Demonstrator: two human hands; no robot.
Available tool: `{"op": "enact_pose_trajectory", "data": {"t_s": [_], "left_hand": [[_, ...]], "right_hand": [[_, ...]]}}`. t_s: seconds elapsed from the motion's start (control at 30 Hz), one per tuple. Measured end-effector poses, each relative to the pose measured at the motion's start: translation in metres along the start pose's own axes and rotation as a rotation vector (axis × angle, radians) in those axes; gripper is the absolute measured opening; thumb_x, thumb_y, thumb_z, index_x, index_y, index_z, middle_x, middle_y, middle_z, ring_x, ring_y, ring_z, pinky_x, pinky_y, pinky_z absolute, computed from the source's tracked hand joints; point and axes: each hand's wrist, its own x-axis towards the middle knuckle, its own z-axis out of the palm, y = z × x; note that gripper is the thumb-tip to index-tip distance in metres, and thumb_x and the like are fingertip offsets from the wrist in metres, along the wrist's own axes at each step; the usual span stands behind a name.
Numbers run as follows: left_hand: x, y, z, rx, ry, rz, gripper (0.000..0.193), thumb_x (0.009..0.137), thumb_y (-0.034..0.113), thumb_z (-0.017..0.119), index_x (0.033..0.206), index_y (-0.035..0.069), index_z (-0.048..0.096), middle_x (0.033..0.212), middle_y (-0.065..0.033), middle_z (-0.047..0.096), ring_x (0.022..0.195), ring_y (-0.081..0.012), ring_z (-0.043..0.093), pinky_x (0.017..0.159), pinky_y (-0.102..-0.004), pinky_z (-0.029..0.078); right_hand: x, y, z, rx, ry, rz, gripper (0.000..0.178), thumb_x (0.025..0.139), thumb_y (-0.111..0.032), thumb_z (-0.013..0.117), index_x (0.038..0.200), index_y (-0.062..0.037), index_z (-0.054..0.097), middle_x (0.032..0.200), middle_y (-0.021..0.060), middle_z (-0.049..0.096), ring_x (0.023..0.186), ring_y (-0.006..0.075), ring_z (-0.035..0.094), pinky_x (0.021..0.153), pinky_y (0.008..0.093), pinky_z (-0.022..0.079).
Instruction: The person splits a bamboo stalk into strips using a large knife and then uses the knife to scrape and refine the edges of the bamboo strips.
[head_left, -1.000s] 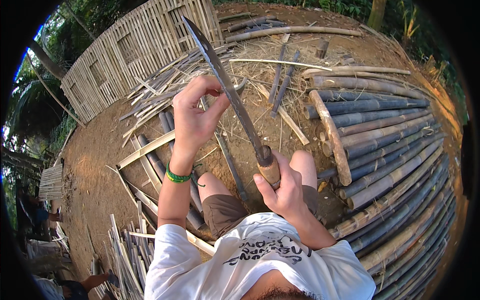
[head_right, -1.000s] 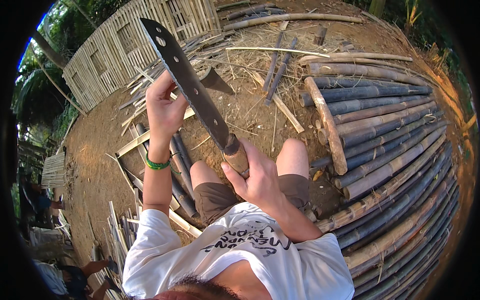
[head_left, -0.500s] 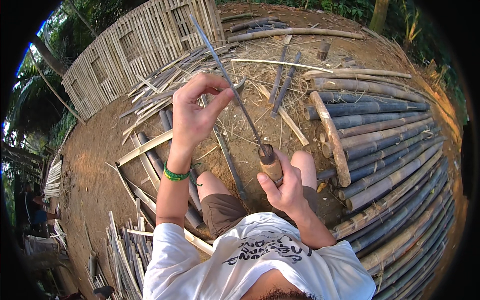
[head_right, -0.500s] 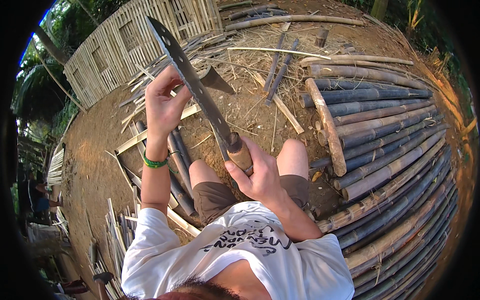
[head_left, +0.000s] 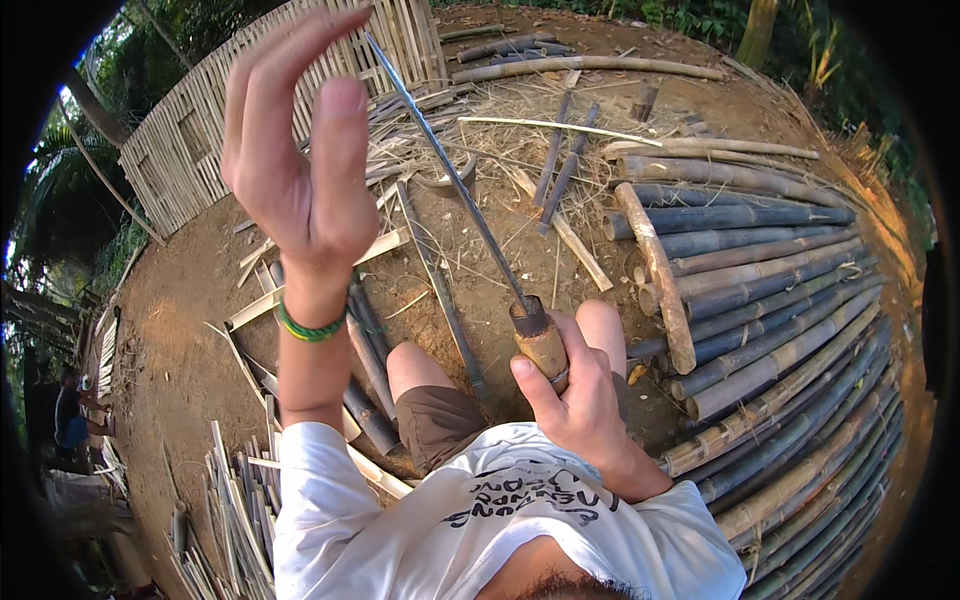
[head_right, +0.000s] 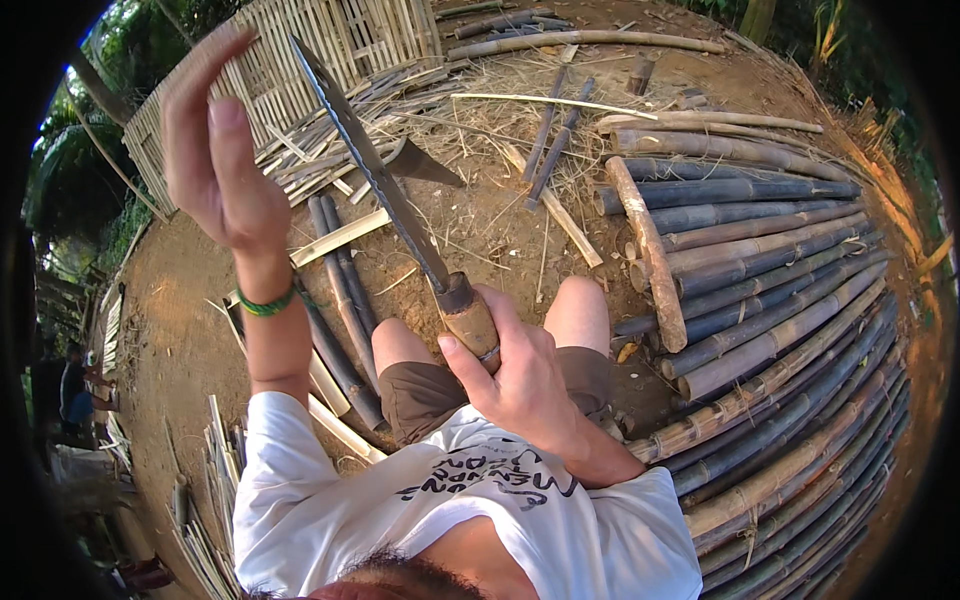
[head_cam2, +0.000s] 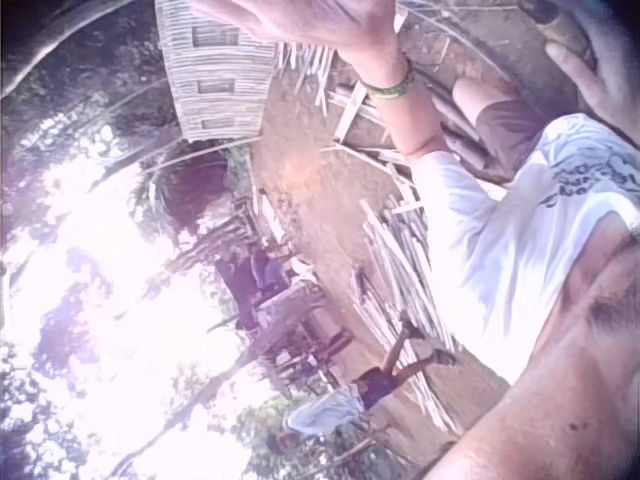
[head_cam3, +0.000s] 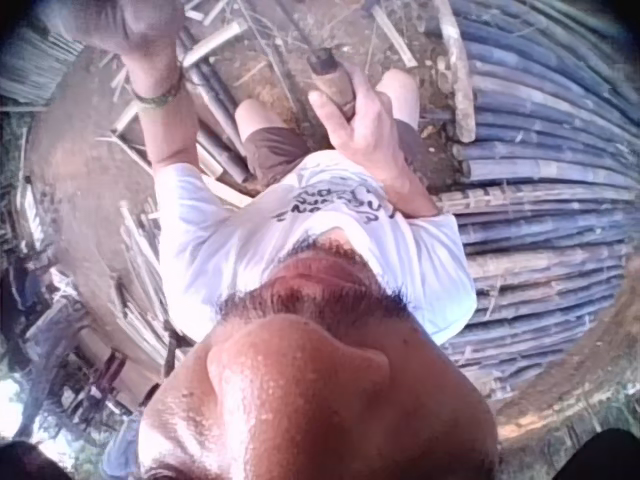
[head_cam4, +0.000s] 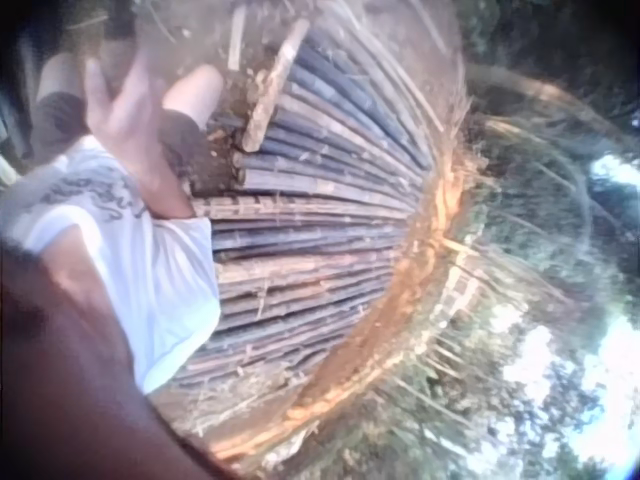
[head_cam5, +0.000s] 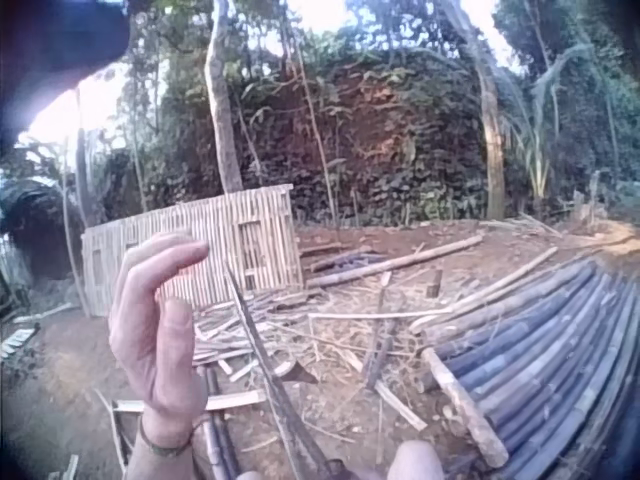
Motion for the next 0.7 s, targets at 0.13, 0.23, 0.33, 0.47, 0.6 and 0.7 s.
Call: {"op": "enact_pose_trajectory", "data": {"t_s": [0.13, 0.23, 0.33, 0.47, 0.6, 0.7], "left_hand": [[0.07, 0.003, -0.003, 0.222, -0.335, 0.065, 0.048, 0.105, 0.034, 0.048, 0.134, -0.002, 0.059, 0.13, -0.0157, 0.062, 0.124, -0.0293, 0.058, 0.107, -0.0425, 0.043], [0.101, 0.008, 0.028, 0.298, -0.491, 0.233, 0.066, 0.103, 0.05, 0.042, 0.151, 0.004, 0.045, 0.157, -0.0195, 0.043, 0.147, -0.0379, 0.036, 0.122, -0.0486, 0.024], [0.08, 0.0, 0.056, 0.13, -0.589, 0.262, 0.071, 0.105, 0.057, 0.031, 0.154, 0.007, 0.043, 0.159, -0.0183, 0.041, 0.153, -0.0366, 0.026, 0.126, -0.0514, 0.014], [0.126, 0.006, 0.05, 0.067, -0.472, 0.359, 0.076, 0.104, 0.062, 0.025, 0.154, 0.007, 0.043, 0.158, -0.0183, 0.042, 0.155, -0.035, 0.022, 0.127, -0.0519, 0.009], [0.068, -0.025, 0.066, 0.039, -1.006, 0.137, 0.077, 0.104, 0.064, 0.02, 0.159, 0.012, 0.034, 0.165, -0.0142, 0.031, 0.156, -0.0335, 0.019, 0.127, -0.0516, 0.007], [0.11, -0.003, 0.046, 0.168, -0.624, 0.296, 0.076, 0.105, 0.062, 0.022, 0.158, 0.009, 0.037, 0.162, -0.0159, 0.037, 0.155, -0.0347, 0.022, 0.127, -0.051, 0.011]], "right_hand": [[0.001, -0.007, -0.002, -0.031, 0.002, 0.021, 0.044, 0.096, -0.023, 0.069, 0.128, 0.004, 0.055, 0.08, 0.0203, 0.069, 0.069, 0.0358, 0.072, 0.061, 0.0403, 0.055], [0.004, -0.01, -0.004, -0.069, 0.022, -0.014, 0.043, 0.096, -0.023, 0.069, 0.127, 0.0039, 0.055, 0.076, 0.0194, 0.069, 0.066, 0.035, 0.072, 0.061, 0.0399, 0.054], [0.005, -0.017, -0.012, -0.043, -0.028, 0.064, 0.043, 0.097, -0.023, 0.068, 0.127, 0.0042, 0.055, 0.076, 0.0199, 0.068, 0.067, 0.0363, 0.072, 0.061, 0.0405, 0.054], [0.003, -0.011, -0.002, -0.074, 0.059, -0.038, 0.044, 0.097, -0.023, 0.067, 0.128, 0.0047, 0.055, 0.077, 0.0212, 0.069, 0.068, 0.0398, 0.071, 0.061, 0.0431, 0.054], [0.002, -0.02, 0.0, -0.132, 0.035, -0.046, 0.044, 0.097, -0.023, 0.067, 0.129, 0.0052, 0.054, 0.078, 0.0216, 0.07, 0.068, 0.0413, 0.07, 0.063, 0.0447, 0.054], [0.003, -0.023, -0.008, -0.199, 0.032, -0.091, 0.044, 0.097, -0.022, 0.066, 0.128, 0.0055, 0.054, 0.078, 0.0212, 0.07, 0.067, 0.0406, 0.07, 0.063, 0.0442, 0.054]]}}
